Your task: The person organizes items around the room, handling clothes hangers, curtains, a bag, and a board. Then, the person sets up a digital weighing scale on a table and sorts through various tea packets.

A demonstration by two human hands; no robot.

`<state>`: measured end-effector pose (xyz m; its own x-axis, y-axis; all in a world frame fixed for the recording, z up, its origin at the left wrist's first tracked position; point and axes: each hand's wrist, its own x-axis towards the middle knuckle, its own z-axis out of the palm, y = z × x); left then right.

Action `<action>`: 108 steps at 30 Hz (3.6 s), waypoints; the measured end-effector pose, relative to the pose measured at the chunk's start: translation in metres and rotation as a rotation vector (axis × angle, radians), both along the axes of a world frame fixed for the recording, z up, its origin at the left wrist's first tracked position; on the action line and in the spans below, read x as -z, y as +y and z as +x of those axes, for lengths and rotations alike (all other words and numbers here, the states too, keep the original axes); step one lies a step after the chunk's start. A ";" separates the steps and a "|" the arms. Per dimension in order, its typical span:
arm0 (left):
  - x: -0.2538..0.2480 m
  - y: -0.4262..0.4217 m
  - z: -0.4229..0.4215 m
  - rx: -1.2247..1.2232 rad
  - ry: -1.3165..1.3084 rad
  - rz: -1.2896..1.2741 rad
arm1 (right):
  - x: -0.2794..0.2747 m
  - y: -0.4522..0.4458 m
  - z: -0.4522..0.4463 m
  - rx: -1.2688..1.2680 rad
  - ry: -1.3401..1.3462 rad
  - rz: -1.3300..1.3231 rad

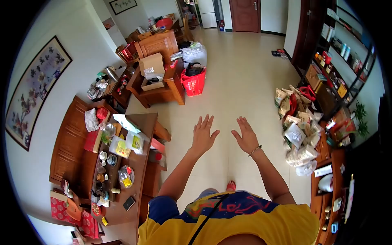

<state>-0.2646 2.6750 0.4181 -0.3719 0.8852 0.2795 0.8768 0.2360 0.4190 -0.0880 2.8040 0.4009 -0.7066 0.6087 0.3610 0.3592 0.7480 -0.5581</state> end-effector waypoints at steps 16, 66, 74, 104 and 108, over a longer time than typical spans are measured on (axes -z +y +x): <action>0.024 0.363 -0.294 -0.088 -0.018 0.115 | -0.016 0.366 -0.291 -0.120 -0.111 0.024; 0.044 1.619 -1.010 -0.159 0.046 0.084 | 0.016 1.629 -1.042 -0.220 -0.085 0.091; 0.027 1.741 -1.150 -0.481 0.072 0.076 | -0.009 1.791 -1.226 -0.517 -0.042 0.099; 0.060 1.922 -1.791 -0.867 0.054 0.059 | 0.048 1.971 -1.955 -1.023 -0.017 0.256; 0.060 1.928 -1.876 -0.946 0.071 0.043 | 0.058 1.970 -2.060 -1.135 0.045 0.226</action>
<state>-2.1409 4.6026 0.3581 -0.9102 0.2143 0.3544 0.3539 0.8470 0.3967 -2.1481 4.7743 0.3434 -0.7887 -0.4495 0.4195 -0.5999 0.7117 -0.3654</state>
